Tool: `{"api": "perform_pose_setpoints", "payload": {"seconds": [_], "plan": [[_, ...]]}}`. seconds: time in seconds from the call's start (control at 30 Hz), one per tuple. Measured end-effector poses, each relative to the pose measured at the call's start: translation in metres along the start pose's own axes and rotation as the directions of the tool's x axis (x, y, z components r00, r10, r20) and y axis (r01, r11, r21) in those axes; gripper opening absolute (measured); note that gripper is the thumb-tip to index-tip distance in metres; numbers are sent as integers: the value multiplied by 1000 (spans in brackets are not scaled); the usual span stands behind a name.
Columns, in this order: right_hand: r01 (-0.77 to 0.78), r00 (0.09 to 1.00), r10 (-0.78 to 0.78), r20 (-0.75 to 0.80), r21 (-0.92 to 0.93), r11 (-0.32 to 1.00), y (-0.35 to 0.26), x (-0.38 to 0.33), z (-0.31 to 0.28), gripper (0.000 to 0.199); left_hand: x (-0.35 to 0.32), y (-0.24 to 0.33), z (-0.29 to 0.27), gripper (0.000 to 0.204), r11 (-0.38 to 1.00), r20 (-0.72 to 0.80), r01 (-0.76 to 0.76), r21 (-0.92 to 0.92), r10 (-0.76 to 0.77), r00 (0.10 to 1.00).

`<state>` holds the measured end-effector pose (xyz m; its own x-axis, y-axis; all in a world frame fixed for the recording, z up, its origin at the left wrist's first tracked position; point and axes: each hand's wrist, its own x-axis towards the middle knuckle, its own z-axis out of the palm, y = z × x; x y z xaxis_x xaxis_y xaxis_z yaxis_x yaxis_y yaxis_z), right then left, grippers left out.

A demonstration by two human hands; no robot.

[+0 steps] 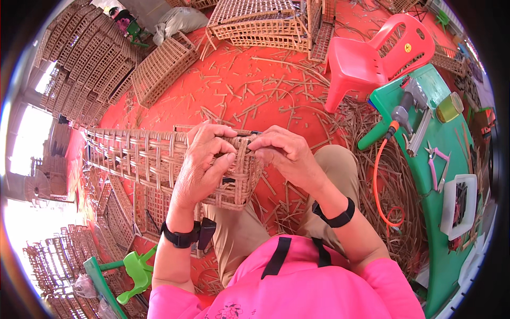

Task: Weaving and securing bamboo strips to create furniture frames in a workshop.

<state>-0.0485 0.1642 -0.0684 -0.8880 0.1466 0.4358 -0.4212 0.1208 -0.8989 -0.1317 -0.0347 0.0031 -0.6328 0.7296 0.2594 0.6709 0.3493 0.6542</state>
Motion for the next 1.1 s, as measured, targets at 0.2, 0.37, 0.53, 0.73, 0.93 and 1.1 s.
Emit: {"api": "perform_pose_setpoints", "payload": {"seconds": [0.2, 0.37, 0.53, 0.73, 0.93, 1.1], "plan": [[116, 993, -114, 19, -184, 976, -9, 2, -1, 13, 4, 6, -6, 9, 998, 69, -1, 65, -4, 998], [124, 992, -119, 34, -239, 963, -13, 0, 3, 13, 3, 4, -14, 12, 999, 132, 32, -14, -30, 991], [9, 1000, -6, 29, -128, 992, -7, -1, 4, 18, 5, 2, -15, 13, 979, 183, 128, -156, -98, 978], [-137, 987, 135, -82, -22, 990, -5, -8, 9, 37, 9, 0, -2, 20, 993, -19, 54, -107, -56, 998], [62, 998, -58, 33, -106, 992, 12, -1, 4, 50, 13, 1, 7, 16, 980, -158, 24, -197, -56, 986], [85, 994, -72, 86, -159, 984, 8, 1, 3, 47, 13, -3, -8, 11, 908, -174, 32, -417, -115, 978]]}}
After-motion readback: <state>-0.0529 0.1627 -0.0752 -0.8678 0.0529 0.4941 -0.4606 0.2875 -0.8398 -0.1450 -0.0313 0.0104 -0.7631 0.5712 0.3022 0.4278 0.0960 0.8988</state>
